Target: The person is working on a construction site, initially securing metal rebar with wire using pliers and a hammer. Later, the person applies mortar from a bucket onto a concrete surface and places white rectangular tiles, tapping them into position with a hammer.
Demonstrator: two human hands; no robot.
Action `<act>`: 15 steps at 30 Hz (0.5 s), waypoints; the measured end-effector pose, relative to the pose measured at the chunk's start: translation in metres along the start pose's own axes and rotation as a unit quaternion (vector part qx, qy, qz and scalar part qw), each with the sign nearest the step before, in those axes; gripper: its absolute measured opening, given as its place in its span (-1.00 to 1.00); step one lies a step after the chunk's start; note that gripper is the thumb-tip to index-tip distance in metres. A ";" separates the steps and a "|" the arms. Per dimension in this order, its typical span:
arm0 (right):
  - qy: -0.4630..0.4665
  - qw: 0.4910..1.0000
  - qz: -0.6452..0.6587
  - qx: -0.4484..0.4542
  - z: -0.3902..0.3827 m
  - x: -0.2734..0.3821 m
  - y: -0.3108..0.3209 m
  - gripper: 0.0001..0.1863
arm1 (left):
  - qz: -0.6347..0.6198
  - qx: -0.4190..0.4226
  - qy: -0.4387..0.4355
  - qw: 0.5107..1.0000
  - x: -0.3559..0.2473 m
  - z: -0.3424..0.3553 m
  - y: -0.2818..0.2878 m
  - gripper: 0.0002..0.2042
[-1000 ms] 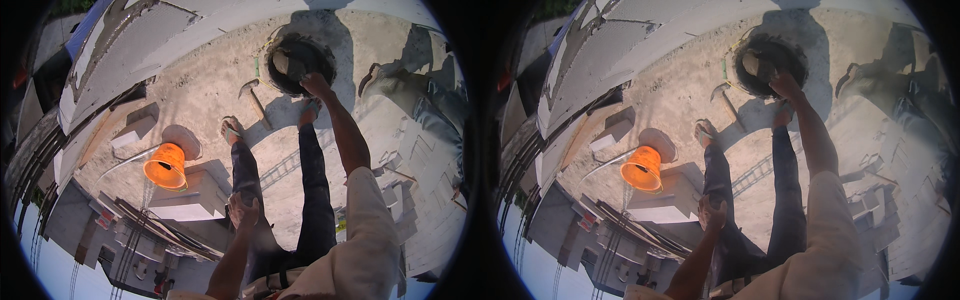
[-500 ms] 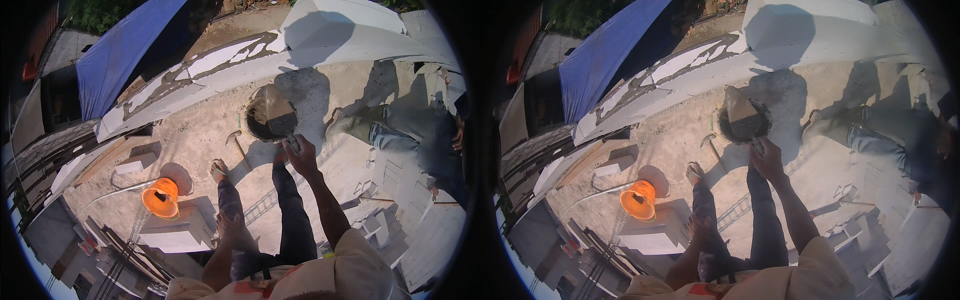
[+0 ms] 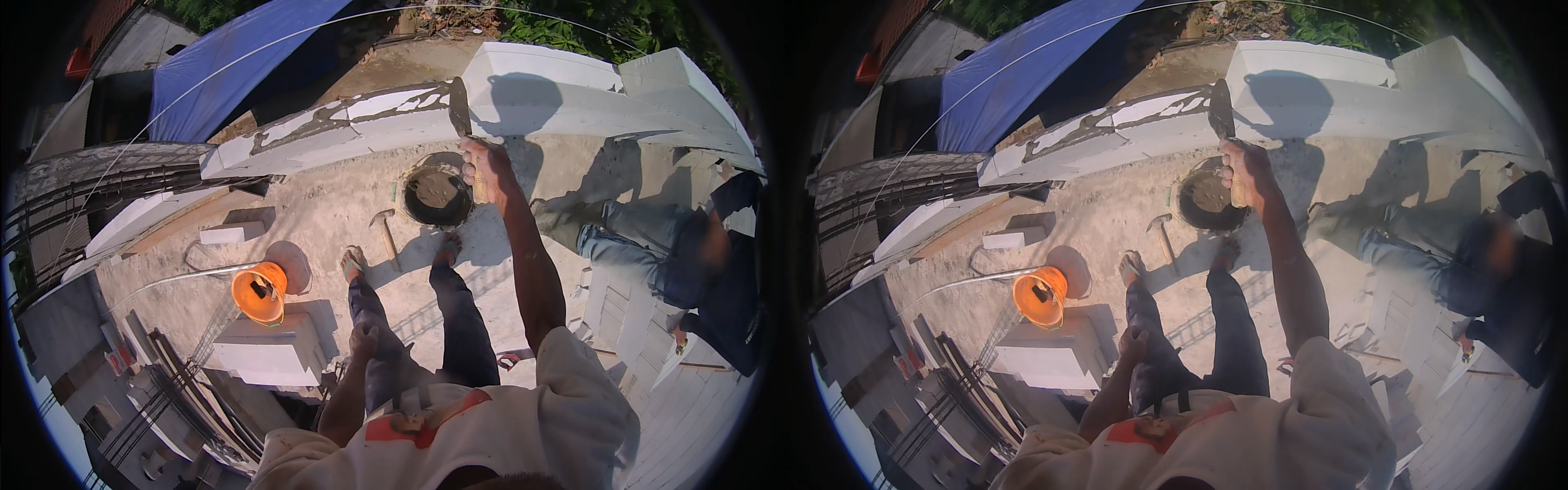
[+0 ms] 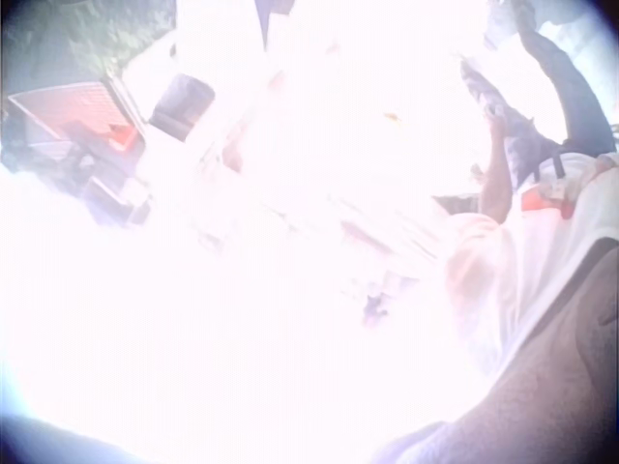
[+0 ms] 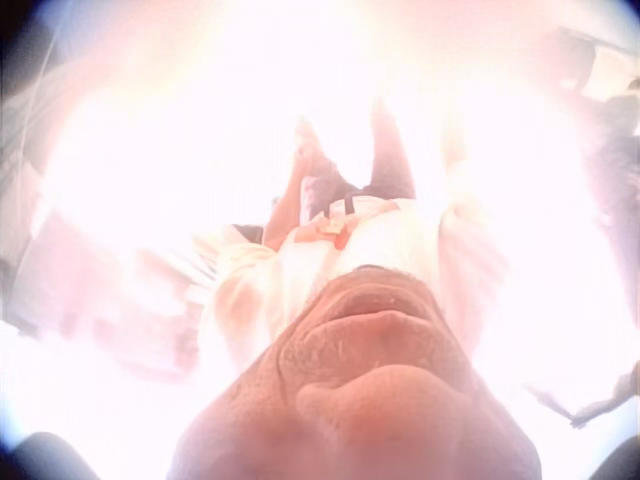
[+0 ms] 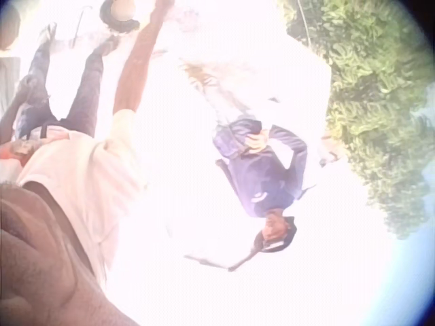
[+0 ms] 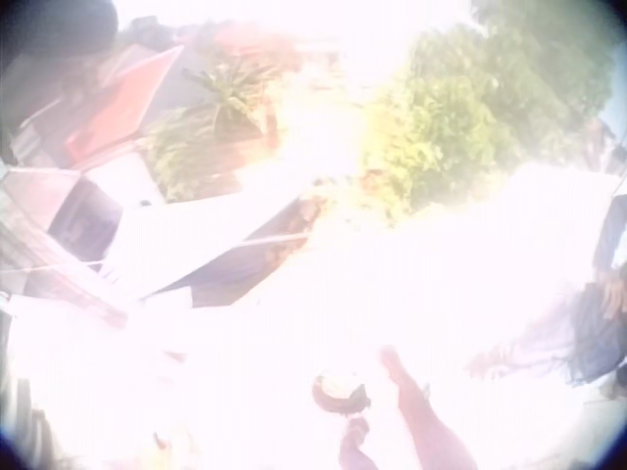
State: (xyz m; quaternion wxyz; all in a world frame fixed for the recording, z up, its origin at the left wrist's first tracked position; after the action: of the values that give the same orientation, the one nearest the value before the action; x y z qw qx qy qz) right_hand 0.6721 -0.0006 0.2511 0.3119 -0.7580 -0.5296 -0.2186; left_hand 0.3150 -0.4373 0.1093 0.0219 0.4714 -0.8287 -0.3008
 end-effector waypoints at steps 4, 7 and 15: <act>0.017 0.999 0.005 0.049 -0.028 0.034 0.015 -0.77 | -0.021 -0.006 0.002 1.000 0.005 -0.003 -0.010 -0.45; 0.044 0.998 -0.024 0.048 -0.056 0.064 0.014 -0.67 | -0.007 -0.008 0.005 1.000 -0.019 -0.013 -0.006 -0.50; 0.050 0.989 -0.037 0.135 -0.064 0.069 0.024 -0.61 | -0.034 0.006 -0.035 0.999 -0.054 -0.022 0.004 -0.73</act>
State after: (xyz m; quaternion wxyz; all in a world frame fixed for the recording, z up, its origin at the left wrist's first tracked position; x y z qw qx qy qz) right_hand 0.7180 -0.0055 0.3363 0.4288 -0.6768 -0.5660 -0.1941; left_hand 0.3488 -0.4036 0.1423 -0.0204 0.4884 -0.8144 -0.3128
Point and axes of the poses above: each hand's wrist, its own z-axis towards the middle knuckle, its own y-axis out of the back of the hand, x = y × z, the point moved 4 cm from there along z, towards the middle knuckle, and after that the axes turned 1 degree about x, right-handed, at the moved point
